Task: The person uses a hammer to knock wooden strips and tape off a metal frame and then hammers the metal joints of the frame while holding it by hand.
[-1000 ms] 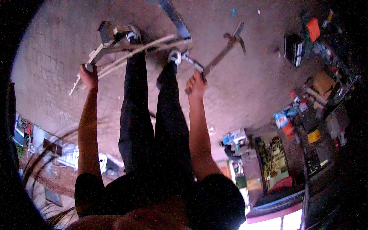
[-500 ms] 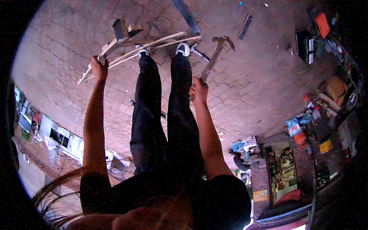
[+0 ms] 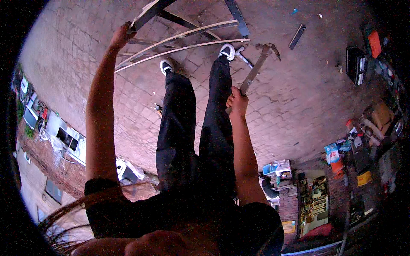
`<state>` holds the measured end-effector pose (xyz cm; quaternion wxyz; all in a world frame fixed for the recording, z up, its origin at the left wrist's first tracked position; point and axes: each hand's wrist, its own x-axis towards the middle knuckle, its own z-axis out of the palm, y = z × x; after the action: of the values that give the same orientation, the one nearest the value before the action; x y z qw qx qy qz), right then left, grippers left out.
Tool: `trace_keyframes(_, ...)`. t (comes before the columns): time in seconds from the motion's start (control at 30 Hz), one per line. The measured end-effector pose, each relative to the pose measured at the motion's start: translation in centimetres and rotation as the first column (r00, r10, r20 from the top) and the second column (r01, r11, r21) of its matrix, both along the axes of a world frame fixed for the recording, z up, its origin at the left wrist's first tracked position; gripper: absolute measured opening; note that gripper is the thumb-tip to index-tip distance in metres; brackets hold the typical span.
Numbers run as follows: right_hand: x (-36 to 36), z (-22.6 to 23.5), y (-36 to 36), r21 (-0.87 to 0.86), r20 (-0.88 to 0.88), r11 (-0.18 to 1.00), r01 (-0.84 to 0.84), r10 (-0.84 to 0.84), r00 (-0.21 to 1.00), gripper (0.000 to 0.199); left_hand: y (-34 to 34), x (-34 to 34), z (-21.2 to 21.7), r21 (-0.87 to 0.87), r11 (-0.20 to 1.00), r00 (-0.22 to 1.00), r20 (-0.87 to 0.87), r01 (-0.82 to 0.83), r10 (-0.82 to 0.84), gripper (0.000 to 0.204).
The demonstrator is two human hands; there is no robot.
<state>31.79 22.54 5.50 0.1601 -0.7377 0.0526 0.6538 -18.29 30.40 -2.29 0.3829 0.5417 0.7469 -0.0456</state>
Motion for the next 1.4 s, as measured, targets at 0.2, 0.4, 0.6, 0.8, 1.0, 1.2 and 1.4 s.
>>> trace_keyframes(0.2, -5.0, -0.2, -3.7, 0.054, 0.037, 0.998, 0.032, -0.034, 0.999, 0.036, 0.9, -2.6, -2.3, 0.076, 0.994, 0.997, -0.006, 0.075, -0.075, 0.042)
trace_keyframes(0.4, -13.1, 0.1, -10.5, 0.089, 0.095, 0.993, 0.080, -0.088, 0.992, 0.033, 2.5, -5.5, -2.5, -0.077, 0.966, 0.942, 0.254, 0.247, -0.221, 0.062)
trace_keyframes(0.6, -21.4, 0.0, -17.3, 0.032, 0.126, 0.996, 0.086, -0.090, 0.988, 0.037, -2.6, -10.6, -3.0, -0.030, 0.998, 0.877, 0.478, -0.046, 0.055, 0.080)
trace_keyframes(0.8, -25.6, 0.4, -21.1, -0.022, 0.106, 0.994, 0.107, -0.104, 0.989, 0.036, -3.8, -11.4, -4.8, -0.042, 0.995, 0.829, 0.557, 0.093, -0.054, 0.056)
trace_keyframes(1.0, -27.0, -2.2, -21.3, -0.033, 0.054, 0.988, 0.151, -0.149, 0.987, 0.030, -4.7, -11.1, -5.4, 0.254, 0.966, 0.936, 0.347, -0.039, -0.053, 0.055)
trace_keyframes(1.2, -27.6, -4.8, -20.2, 0.002, -0.008, 0.995, 0.100, -0.100, 0.995, 0.035, -4.5, -13.3, -7.6, -0.056, 0.981, 0.917, 0.348, -0.186, 0.194, 0.058)
trace_keyframes(1.4, -27.5, -5.9, -18.6, -0.064, -0.028, 0.986, 0.156, -0.158, 0.987, 0.034, -1.8, -16.4, -13.8, 0.043, 0.998, 0.988, 0.148, -0.051, 0.045, 0.073)
